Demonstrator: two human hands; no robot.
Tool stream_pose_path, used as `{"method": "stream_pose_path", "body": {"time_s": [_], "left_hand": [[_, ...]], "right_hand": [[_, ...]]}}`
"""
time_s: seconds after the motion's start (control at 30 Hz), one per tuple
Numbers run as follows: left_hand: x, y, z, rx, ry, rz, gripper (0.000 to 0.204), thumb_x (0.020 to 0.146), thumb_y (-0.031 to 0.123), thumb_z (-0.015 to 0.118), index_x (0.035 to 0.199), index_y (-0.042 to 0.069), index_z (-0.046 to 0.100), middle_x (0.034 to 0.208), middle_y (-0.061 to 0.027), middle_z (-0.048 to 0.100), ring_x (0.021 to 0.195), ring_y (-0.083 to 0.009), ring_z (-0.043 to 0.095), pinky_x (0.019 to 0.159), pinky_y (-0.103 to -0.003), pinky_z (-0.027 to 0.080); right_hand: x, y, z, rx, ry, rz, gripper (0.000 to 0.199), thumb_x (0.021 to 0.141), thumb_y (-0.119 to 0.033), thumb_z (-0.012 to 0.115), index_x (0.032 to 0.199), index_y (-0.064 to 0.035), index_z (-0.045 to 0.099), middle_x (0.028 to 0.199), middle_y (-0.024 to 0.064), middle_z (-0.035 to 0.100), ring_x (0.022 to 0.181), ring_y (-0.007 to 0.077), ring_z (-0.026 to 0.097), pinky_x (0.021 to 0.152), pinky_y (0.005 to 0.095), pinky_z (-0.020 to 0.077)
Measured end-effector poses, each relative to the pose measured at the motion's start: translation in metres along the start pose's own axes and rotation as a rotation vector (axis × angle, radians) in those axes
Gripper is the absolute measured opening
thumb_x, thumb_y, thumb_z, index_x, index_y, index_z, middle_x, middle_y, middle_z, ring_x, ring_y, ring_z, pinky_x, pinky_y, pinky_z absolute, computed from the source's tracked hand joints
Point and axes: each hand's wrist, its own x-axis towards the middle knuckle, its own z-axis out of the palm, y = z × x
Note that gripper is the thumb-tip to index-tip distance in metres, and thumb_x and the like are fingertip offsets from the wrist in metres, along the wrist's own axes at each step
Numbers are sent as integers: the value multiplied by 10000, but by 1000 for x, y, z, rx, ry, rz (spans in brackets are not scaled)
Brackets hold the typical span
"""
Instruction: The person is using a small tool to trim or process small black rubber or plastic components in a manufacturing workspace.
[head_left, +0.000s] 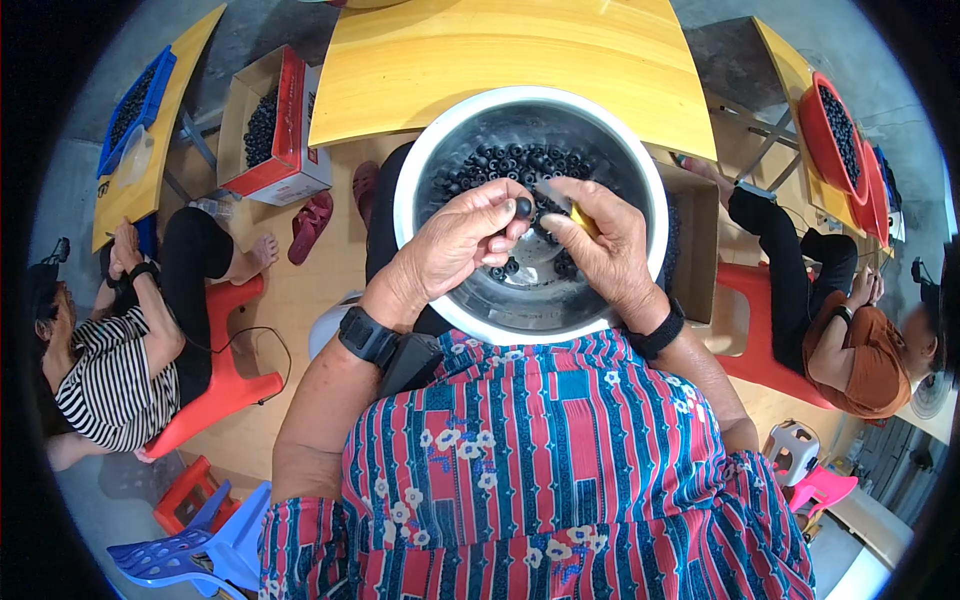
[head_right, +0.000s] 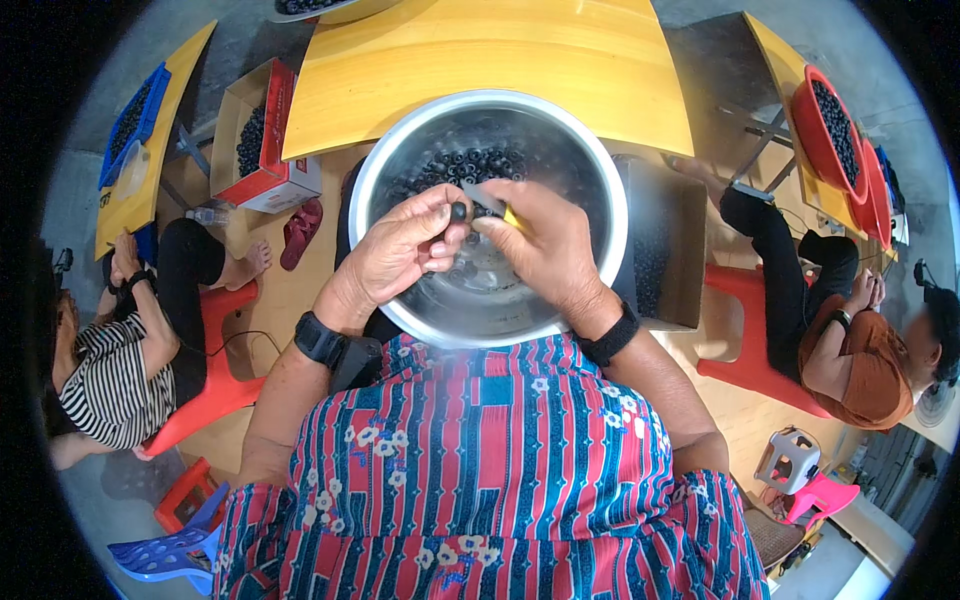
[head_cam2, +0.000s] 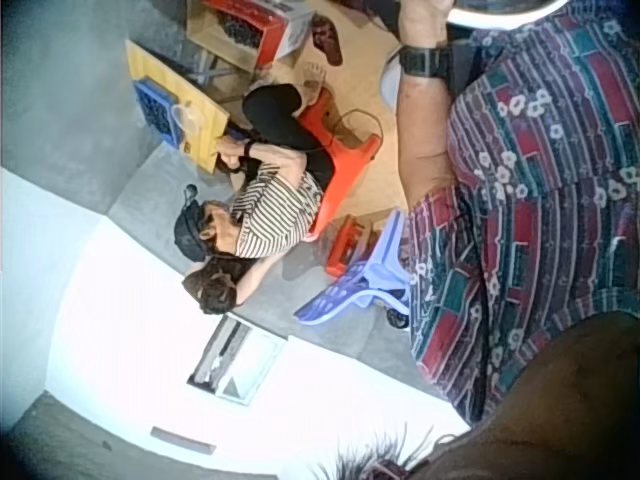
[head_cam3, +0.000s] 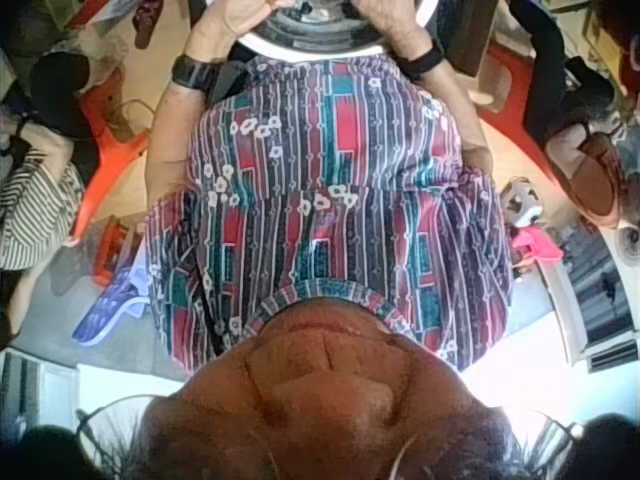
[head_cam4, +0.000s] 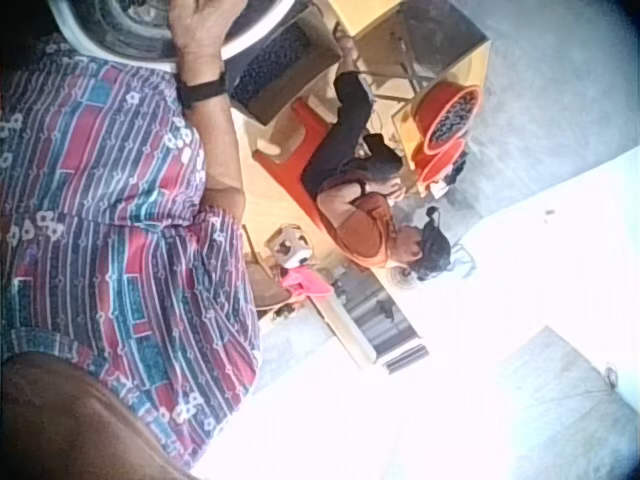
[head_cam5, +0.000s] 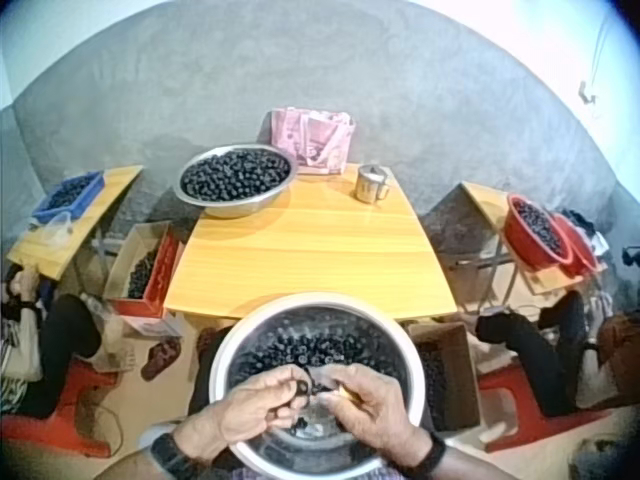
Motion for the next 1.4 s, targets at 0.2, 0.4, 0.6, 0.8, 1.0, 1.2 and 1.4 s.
{"method": "stream_pose_path", "body": {"time_s": [0.2, 0.4, 0.6, 0.8, 1.0, 1.2, 1.4], "left_hand": [[0, -1, -5, -61, 26, -15, 212, 1031, 239, 520, 1182, 90, 535, 847, 15, 493, 681, -42, 398, 583, -173, 342], [1, -4, -11, -114, 64, 4, 196, 1031, 197, 505, 1174, 70, 545, 870, 12, 529, 664, -31, 404, 584, -176, 354], [0, -2, -10, -127, 76, 0, 170, 1034, 187, 496, 1144, 69, 551, 868, 21, 543, 657, -31, 410, 583, -180, 356], [1, 0, -7, -63, -15, -24, 168, 1036, 210, 493, 1126, 77, 543, 857, 10, 539, 662, -47, 412, 589, -190, 355], [1, 10, 5, -50, 35, 33, 160, 1031, 206, 488, 1082, 69, 552, 889, -8, 557, 688, -69, 445, 593, -197, 373], [7, 1, -2, 154, 60, -31, 137, 984, 163, 546, 1038, 50, 602, 891, -8, 585, 694, -78, 499, 621, -206, 423], [7, -13, 21, 1534, 146, -45, 211, 789, 80, 627, 972, 41, 723, 927, -193, 664, 927, -363, 652, 835, -422, 508]], "right_hand": [[-3, -8, -3, -146, -99, -114, 478, 795, -165, 751, 1264, -206, 663, 713, 81, 542, 617, 250, 573, 564, 340, 474], [-6, -10, -2, -256, -137, -149, 516, 819, -199, 728, 1322, -239, 620, 724, 76, 538, 612, 244, 580, 563, 355, 494], [-6, -10, -3, -319, -134, -186, 514, 814, -201, 728, 1316, -228, 621, 715, 70, 534, 609, 245, 589, 559, 353, 500], [-2, -9, -2, -249, -104, -72, 404, 827, -226, 738, 1214, -148, 652, 849, 110, 646, 742, 307, 659, 642, 377, 525], [2, -3, -2, -138, 47, 56, 358, 819, -142, 741, 1157, -59, 656, 1085, 166, 686, 1000, 341, 669, 851, 368, 529], [3, -2, 0, -128, 85, 63, 340, 820, -127, 736, 1146, -63, 662, 1066, 160, 693, 995, 339, 670, 852, 362, 529], [2, 1, 0, -124, 98, 59, 325, 820, -113, 733, 1135, -69, 667, 1058, 156, 694, 980, 336, 673, 836, 360, 531]]}}
